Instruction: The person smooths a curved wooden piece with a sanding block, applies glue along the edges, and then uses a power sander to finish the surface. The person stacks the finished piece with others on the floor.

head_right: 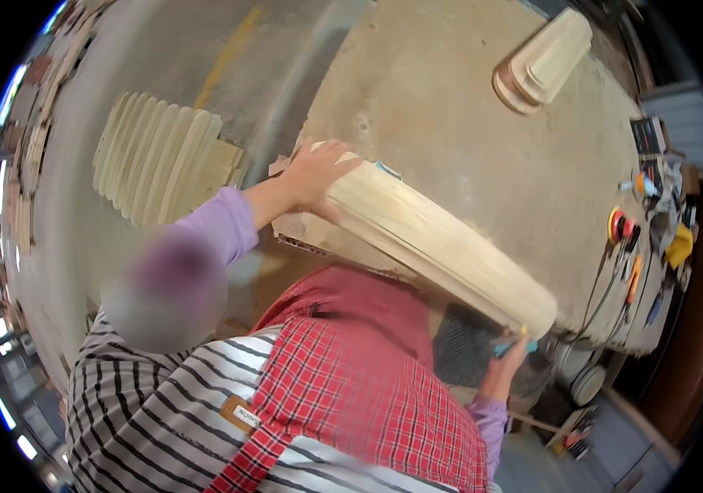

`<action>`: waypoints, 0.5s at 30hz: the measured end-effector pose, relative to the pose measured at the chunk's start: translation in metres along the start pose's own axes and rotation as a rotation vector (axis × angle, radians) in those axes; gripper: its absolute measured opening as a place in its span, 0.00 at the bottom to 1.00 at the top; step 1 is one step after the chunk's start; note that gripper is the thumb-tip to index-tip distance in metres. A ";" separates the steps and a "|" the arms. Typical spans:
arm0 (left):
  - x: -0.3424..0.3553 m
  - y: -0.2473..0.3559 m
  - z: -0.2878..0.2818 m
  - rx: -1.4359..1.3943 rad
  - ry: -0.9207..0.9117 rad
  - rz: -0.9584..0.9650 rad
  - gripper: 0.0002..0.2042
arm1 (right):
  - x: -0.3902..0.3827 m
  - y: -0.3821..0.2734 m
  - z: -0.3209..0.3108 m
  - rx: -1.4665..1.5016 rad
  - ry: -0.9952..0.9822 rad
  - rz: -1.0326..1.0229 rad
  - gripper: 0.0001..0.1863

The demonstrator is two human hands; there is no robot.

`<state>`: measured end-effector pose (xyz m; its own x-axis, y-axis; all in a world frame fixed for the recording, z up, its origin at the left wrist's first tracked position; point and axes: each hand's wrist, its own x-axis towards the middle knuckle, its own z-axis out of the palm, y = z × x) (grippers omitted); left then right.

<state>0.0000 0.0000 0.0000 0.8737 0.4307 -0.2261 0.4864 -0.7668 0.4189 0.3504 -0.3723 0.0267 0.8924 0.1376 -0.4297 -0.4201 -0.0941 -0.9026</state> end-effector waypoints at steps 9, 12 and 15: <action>-0.091 -0.056 -0.010 0.104 -0.063 -0.248 0.50 | -0.010 0.023 0.156 -0.469 -0.326 -0.076 0.23; -0.091 -0.049 -0.008 0.105 -0.131 -0.275 0.51 | -0.026 0.043 0.170 -0.380 -0.318 -0.169 0.25; -0.093 -0.032 -0.003 0.109 -0.064 -0.304 0.50 | -0.091 0.057 0.166 -0.119 -0.423 0.127 0.22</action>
<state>-0.0967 -0.0135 0.0104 0.6856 0.6193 -0.3827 0.7197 -0.6558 0.2280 0.2181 -0.2264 0.0096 0.6789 0.5059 -0.5321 -0.4780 -0.2454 -0.8434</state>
